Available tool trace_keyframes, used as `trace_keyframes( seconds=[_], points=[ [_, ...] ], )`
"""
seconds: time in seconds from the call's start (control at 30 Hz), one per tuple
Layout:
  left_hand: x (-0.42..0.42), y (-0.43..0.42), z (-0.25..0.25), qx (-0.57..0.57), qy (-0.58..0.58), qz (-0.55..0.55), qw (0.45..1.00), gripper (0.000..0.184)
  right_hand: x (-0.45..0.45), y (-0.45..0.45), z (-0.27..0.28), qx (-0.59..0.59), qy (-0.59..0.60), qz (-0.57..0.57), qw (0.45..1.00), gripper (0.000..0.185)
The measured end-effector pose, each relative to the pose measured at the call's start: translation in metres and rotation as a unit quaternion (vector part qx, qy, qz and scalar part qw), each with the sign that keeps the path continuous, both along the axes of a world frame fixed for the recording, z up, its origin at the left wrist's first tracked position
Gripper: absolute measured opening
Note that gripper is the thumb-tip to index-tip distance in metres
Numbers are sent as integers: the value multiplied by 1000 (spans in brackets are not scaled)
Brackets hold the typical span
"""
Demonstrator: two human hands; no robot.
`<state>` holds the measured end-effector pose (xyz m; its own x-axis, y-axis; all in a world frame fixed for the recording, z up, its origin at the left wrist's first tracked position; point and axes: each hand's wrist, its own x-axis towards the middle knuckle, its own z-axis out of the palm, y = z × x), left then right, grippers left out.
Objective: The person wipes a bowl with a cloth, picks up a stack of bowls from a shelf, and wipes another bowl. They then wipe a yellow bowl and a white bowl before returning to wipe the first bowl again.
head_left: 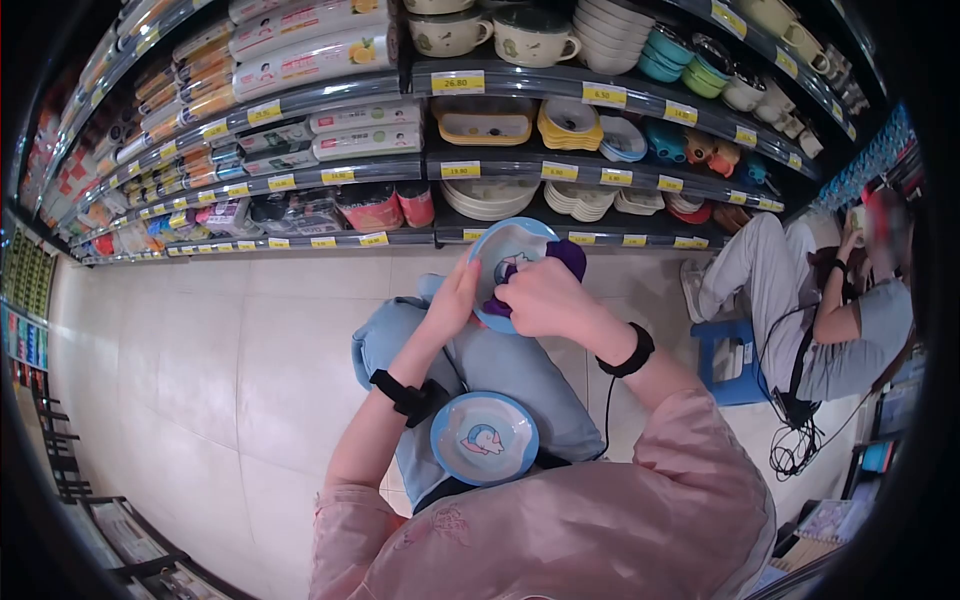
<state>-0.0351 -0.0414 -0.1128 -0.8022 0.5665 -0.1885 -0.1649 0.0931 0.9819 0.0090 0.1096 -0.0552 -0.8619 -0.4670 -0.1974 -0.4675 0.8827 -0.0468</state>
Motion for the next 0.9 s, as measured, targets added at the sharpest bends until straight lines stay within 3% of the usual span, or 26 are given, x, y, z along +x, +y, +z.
trace_keyframes(
  seconds=[0.03, 0.1, 0.17, 0.23, 0.33, 0.4, 0.53, 0.57, 0.67, 0.7, 0.77, 0.87, 0.9],
  points=[
    [-1, -1, 1, 11, -17, -5, 1000, 45, 3, -1, -3, -1, 0, -7, 1000, 24],
    [-2, -1, -1, 22, -33, -11, 999, 46, 7, -3, -16, -57, 249, 39, 966, 23],
    [-2, -1, -4, 45, -18, -3, 999, 45, 8, 2, -29, -66, 244, 36, 967, 29],
    [0, 1, -3, 35, -26, 3, 999, 44, 10, 4, -44, -78, 320, -32, 943, 38],
    [-1, 4, -13, -21, 62, 18, 998, 42, 19, -12, -47, 8, 310, -106, 945, 46],
    [3, 5, -6, -31, 40, 23, 998, 42, 18, -17, -49, 79, 319, -161, 931, 52],
    [4, 4, 1, -24, 1, 20, 1000, 40, 13, -14, -44, -93, 207, -248, 942, 46],
    [3, 3, 1, -24, 0, 21, 999, 40, 15, -12, -38, -94, 207, -246, 942, 46],
    [-1, 2, -2, -42, 12, 14, 999, 42, 24, -14, -15, -111, 52, -249, 961, 43],
    [-3, 2, -8, -46, 35, 15, 998, 43, 27, -15, -16, -110, 56, -248, 961, 43],
    [-6, 3, -21, -49, 61, 16, 997, 43, 34, -18, -22, -130, 165, -136, 968, 41],
    [-8, 2, -25, 22, 45, 56, 997, 44, 33, -19, -27, -121, 211, -113, 964, 34],
    [-4, -1, -11, 48, -19, 54, 997, 46, 32, -18, -27, -126, 255, -86, 955, 32]
  ],
)
